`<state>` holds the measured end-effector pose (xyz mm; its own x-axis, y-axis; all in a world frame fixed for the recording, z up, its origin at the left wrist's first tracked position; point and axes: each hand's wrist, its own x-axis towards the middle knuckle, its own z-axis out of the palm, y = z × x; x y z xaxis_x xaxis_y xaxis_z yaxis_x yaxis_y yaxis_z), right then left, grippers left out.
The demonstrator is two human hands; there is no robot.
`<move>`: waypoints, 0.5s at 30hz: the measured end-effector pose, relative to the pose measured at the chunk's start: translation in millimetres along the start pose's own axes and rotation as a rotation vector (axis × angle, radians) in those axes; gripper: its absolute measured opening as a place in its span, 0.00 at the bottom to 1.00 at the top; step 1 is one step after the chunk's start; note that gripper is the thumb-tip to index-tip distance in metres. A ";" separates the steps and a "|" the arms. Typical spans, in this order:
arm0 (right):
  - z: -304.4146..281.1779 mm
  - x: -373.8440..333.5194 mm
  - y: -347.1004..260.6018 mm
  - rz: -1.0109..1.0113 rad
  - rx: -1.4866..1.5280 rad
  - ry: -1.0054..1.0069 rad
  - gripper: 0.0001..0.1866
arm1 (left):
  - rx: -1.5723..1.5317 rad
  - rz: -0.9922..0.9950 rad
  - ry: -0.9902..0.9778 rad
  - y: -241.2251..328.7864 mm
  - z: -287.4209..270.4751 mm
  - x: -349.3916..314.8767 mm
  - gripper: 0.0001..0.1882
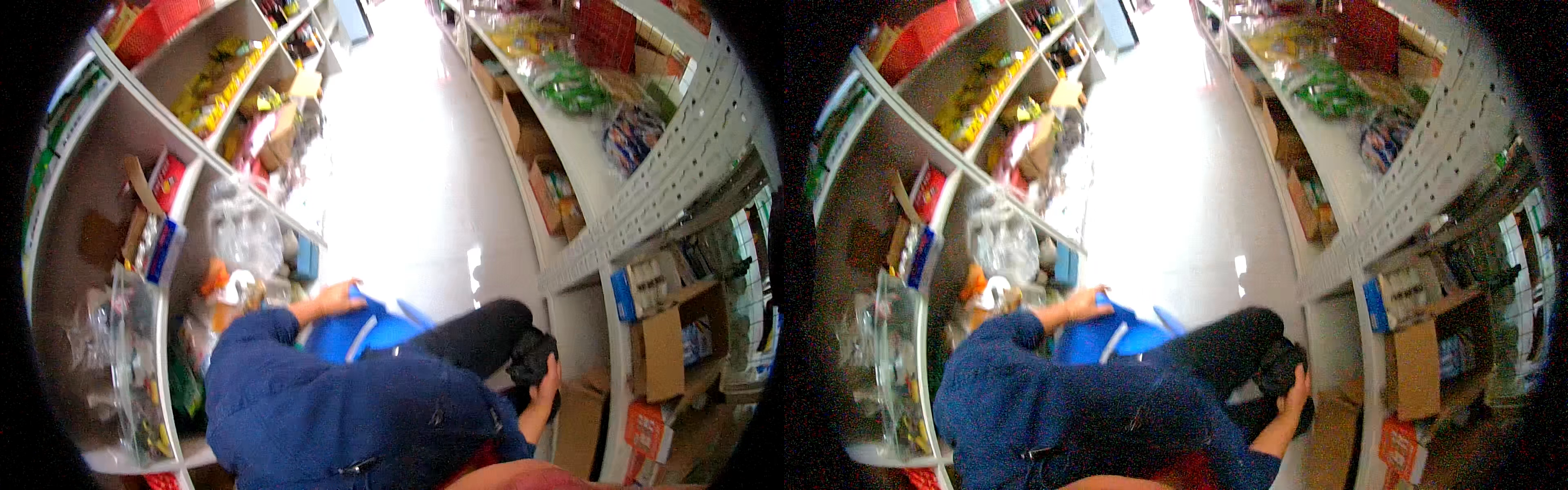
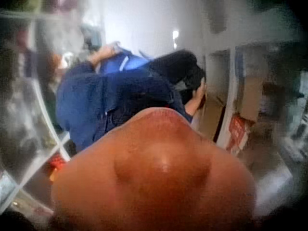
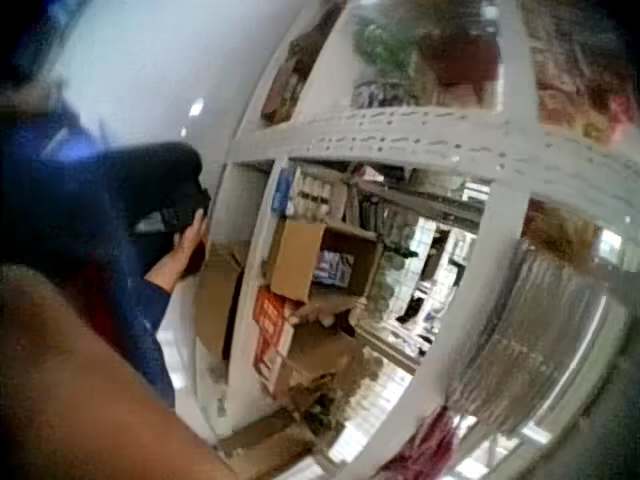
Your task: The person organizes packaged food items on a store shelf, picking up and rearranging bags of snacks and noodles. They then move a blue plastic stool and handle a tray of white cylindrical items, placing them on a lower shelf.
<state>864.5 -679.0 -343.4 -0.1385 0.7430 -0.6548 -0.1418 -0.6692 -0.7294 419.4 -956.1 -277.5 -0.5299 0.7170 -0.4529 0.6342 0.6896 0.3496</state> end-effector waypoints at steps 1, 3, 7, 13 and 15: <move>4.3 19.9 20.5 0.015 0.152 -0.073 0.33 | -0.034 -0.031 0.003 9.6 -0.2 -8.1 0.33; 29.8 18.5 23.8 0.049 0.497 -0.231 0.26 | -0.099 0.046 0.014 -1.6 6.0 -1.4 0.32; 77.1 21.4 15.1 0.095 0.709 -0.218 0.31 | -0.209 0.209 0.080 -8.2 6.9 0.6 0.33; 123.9 -10.7 -40.3 -0.196 0.530 -0.528 0.31 | -0.328 0.494 0.452 60.3 -75.9 76.6 0.27; 126.9 -20.5 -51.9 -0.251 0.550 -0.602 0.29 | -0.705 0.712 0.514 111.6 -135.9 106.7 0.22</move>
<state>750.3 -660.6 -267.1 -0.5149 0.8429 -0.1561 -0.6724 -0.5101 -0.5364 357.1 -788.8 -175.4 -0.4467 0.8148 0.3696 0.5114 -0.1065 0.8527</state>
